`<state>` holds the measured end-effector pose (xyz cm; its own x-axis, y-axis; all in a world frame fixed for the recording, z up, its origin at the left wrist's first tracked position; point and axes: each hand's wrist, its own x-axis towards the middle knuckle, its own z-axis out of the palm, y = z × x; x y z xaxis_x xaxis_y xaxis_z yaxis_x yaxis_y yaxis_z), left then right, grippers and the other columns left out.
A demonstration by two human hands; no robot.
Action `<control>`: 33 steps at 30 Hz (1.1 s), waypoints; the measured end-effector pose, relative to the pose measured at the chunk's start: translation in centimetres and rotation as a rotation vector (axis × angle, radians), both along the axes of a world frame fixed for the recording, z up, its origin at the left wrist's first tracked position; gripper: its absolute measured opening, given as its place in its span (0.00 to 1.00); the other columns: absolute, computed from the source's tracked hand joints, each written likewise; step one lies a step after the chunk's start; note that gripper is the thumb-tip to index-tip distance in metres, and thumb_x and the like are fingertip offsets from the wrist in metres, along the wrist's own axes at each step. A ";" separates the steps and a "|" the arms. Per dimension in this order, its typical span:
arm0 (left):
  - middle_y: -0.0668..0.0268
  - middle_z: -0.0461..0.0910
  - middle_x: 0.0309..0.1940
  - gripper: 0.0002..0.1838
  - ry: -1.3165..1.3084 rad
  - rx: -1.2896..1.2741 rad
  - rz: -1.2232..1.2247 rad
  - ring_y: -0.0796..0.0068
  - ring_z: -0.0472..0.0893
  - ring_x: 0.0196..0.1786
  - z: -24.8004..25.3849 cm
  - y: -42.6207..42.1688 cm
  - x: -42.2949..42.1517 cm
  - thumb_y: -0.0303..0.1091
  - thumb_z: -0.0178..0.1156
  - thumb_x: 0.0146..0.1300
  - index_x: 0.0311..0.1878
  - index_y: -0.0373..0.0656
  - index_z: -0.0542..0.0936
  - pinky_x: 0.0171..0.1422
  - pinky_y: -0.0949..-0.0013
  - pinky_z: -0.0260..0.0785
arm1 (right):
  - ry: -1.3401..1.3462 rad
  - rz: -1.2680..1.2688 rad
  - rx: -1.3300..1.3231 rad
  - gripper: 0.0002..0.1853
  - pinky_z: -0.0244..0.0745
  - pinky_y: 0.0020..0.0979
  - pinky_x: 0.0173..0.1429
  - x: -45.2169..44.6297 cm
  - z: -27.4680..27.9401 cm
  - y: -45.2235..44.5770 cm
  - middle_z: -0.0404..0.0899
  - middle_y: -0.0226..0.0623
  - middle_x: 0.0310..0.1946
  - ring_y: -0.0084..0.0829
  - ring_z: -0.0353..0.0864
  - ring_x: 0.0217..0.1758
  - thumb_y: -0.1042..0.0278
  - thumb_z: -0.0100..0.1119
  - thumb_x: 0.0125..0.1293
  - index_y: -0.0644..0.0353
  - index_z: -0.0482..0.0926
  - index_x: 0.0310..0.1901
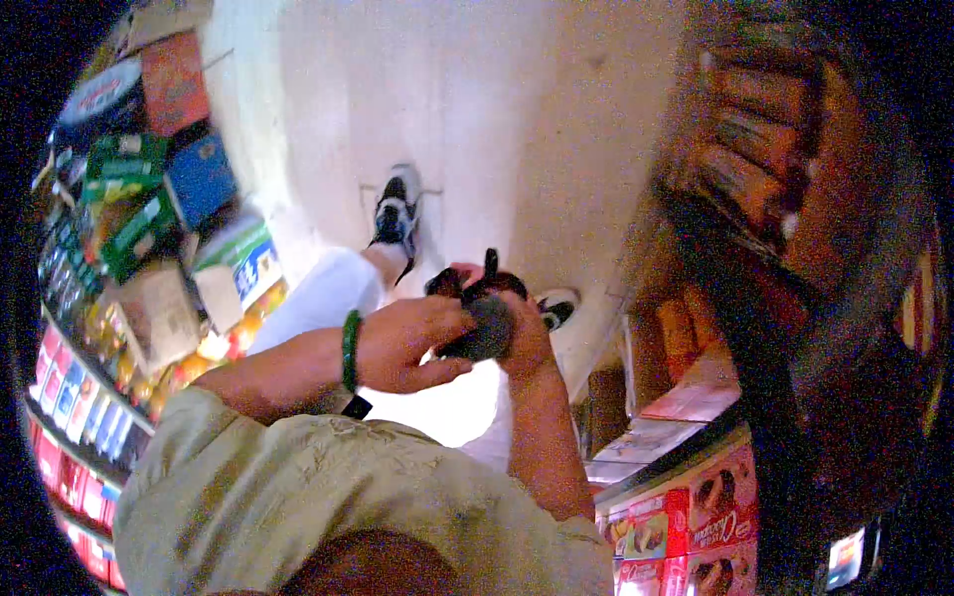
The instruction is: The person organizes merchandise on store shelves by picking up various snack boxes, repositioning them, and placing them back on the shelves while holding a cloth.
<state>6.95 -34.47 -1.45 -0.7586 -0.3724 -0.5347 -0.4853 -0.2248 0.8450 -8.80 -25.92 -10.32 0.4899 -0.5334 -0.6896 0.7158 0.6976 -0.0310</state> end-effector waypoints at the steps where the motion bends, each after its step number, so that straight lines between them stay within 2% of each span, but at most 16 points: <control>1: 0.52 0.74 0.31 0.12 -0.020 -0.038 0.051 0.49 0.75 0.39 -0.8 1.1 0.4 0.36 0.58 0.53 0.35 0.37 0.73 0.44 0.54 0.67 | -0.054 -0.015 0.071 0.27 0.73 0.34 0.55 0.6 -0.3 0.2 0.75 0.44 0.49 0.35 0.77 0.48 0.51 0.48 0.57 0.66 0.72 0.50; 4: 0.57 0.76 0.39 0.16 0.038 -0.016 0.395 0.62 0.77 0.46 -3.3 3.6 2.4 0.33 0.59 0.58 0.49 0.41 0.73 0.50 0.65 0.70 | -0.009 -0.066 0.421 0.26 0.74 0.38 0.55 2.2 -2.5 4.6 0.76 0.43 0.47 0.38 0.78 0.48 0.49 0.46 0.61 0.64 0.72 0.52; 6: 0.63 0.77 0.44 0.17 -0.194 -0.012 0.665 0.72 0.76 0.49 -2.0 1.4 5.5 0.31 0.58 0.59 0.53 0.42 0.74 0.54 0.70 0.69 | -0.782 -0.292 0.364 0.22 0.76 0.43 0.50 2.6 -1.2 3.5 0.78 0.41 0.43 0.39 0.79 0.44 0.51 0.44 0.63 0.62 0.73 0.48; 7: 0.66 0.79 0.44 0.16 -0.260 -0.107 0.824 0.76 0.77 0.47 -5.8 3.5 8.9 0.30 0.56 0.60 0.52 0.42 0.75 0.51 0.71 0.70 | -0.383 -0.113 0.457 0.20 0.76 0.44 0.45 1.9 1.0 3.1 0.78 0.39 0.40 0.38 0.79 0.39 0.53 0.45 0.63 0.62 0.74 0.46; 8: 0.67 0.79 0.44 0.15 -0.357 0.255 1.108 0.76 0.77 0.47 -3.4 1.5 11.4 0.30 0.56 0.61 0.51 0.41 0.76 0.51 0.71 0.70 | -0.222 -0.003 0.480 0.19 0.75 0.43 0.40 0.9 2.6 2.7 0.78 0.38 0.36 0.37 0.78 0.34 0.54 0.46 0.63 0.61 0.75 0.44; 10: 0.61 0.75 0.51 0.19 -0.592 -0.182 0.952 0.71 0.74 0.54 -4.2 2.8 20.3 0.33 0.57 0.61 0.56 0.43 0.72 0.55 0.67 0.68 | -0.058 0.253 0.450 0.17 0.75 0.43 0.35 -1.7 5.8 1.4 0.77 0.39 0.33 0.38 0.77 0.30 0.56 0.49 0.61 0.61 0.76 0.42; 12: 0.53 0.68 0.60 0.31 -1.053 -0.299 0.421 0.57 0.68 0.62 -1.7 5.3 27.6 0.50 0.59 0.57 0.60 0.42 0.68 0.66 0.60 0.60 | 0.329 0.534 0.336 0.17 0.76 0.45 0.37 -3.1 8.5 -0.1 0.78 0.41 0.34 0.42 0.79 0.33 0.57 0.50 0.60 0.63 0.75 0.42; 14: 0.50 0.61 0.64 0.45 -1.302 0.107 0.179 0.55 0.63 0.66 -0.8 10.7 32.3 0.61 0.60 0.50 0.65 0.41 0.62 0.70 0.60 0.54 | 0.376 0.259 0.390 0.16 0.78 0.40 0.39 -4.2 10.9 -1.2 0.80 0.38 0.39 0.36 0.80 0.37 0.55 0.50 0.63 0.59 0.77 0.43; 16: 0.50 0.73 0.55 0.41 -1.272 0.490 -0.071 0.58 0.71 0.59 6.5 8.7 28.7 0.60 0.62 0.46 0.56 0.35 0.73 0.65 0.62 0.60 | 0.321 0.319 0.323 0.17 0.77 0.39 0.41 -5.0 11.5 -2.4 0.80 0.38 0.41 0.36 0.80 0.38 0.55 0.48 0.64 0.59 0.77 0.43; 19: 0.51 0.78 0.48 0.40 -1.131 0.614 -0.431 0.59 0.77 0.52 5.1 19.1 30.1 0.59 0.67 0.40 0.50 0.35 0.76 0.55 0.60 0.69 | 0.274 0.376 0.283 0.17 0.76 0.38 0.47 -7.0 12.0 -2.7 0.79 0.38 0.43 0.36 0.79 0.42 0.56 0.48 0.65 0.60 0.76 0.46; 21: 0.51 0.77 0.50 0.34 -1.316 0.741 -0.117 0.56 0.78 0.51 5.0 21.6 29.3 0.46 0.68 0.46 0.55 0.36 0.73 0.55 0.60 0.70 | 0.576 0.406 0.345 0.18 0.75 0.35 0.49 -4.2 13.5 -4.5 0.79 0.37 0.43 0.35 0.79 0.44 0.56 0.48 0.64 0.60 0.75 0.48; 24: 0.57 0.77 0.51 0.21 -1.360 0.573 -0.274 0.60 0.77 0.54 4.7 22.6 28.8 0.34 0.60 0.56 0.54 0.42 0.74 0.54 0.59 0.71 | 0.611 0.516 0.270 0.17 0.74 0.35 0.49 -3.0 15.4 -6.2 0.79 0.36 0.42 0.35 0.78 0.45 0.58 0.49 0.64 0.61 0.75 0.47; 28: 0.57 0.74 0.56 0.25 -1.323 0.711 -0.011 0.60 0.74 0.59 3.5 25.4 29.2 0.30 0.59 0.57 0.59 0.42 0.69 0.56 0.57 0.70 | 0.695 0.585 0.102 0.15 0.74 0.35 0.50 -2.0 16.7 -8.0 0.78 0.34 0.43 0.33 0.77 0.46 0.63 0.51 0.62 0.59 0.74 0.48; 29: 0.56 0.73 0.56 0.21 -1.354 0.754 -0.089 0.62 0.73 0.59 8.7 18.6 26.7 0.30 0.54 0.61 0.58 0.41 0.70 0.57 0.54 0.69 | 0.715 0.608 0.049 0.18 0.75 0.35 0.48 -0.9 18.0 -9.1 0.76 0.35 0.45 0.33 0.77 0.46 0.64 0.51 0.61 0.58 0.71 0.52; 32: 0.66 0.72 0.58 0.20 -1.252 0.822 0.244 0.57 0.73 0.57 -4.1 35.0 28.4 0.33 0.51 0.60 0.57 0.46 0.73 0.41 0.27 0.68 | 0.852 0.694 0.011 0.20 0.75 0.35 0.49 2.1 21.1 -12.1 0.75 0.36 0.48 0.33 0.77 0.47 0.64 0.50 0.62 0.58 0.68 0.56; 33: 0.66 0.72 0.58 0.20 -1.232 0.833 0.289 0.57 0.73 0.57 -3.9 35.0 27.7 0.33 0.52 0.60 0.57 0.46 0.73 0.42 0.27 0.68 | 0.827 0.764 -0.025 0.21 0.74 0.35 0.49 2.3 21.4 -13.1 0.74 0.35 0.49 0.32 0.77 0.47 0.64 0.49 0.63 0.59 0.67 0.57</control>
<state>34.66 0.55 -5.30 0.3504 0.2946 -0.8891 -0.6299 -0.6284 -0.4565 -6.51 -39.02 11.13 0.0907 -0.3073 -0.9473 -0.1458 0.9369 -0.3179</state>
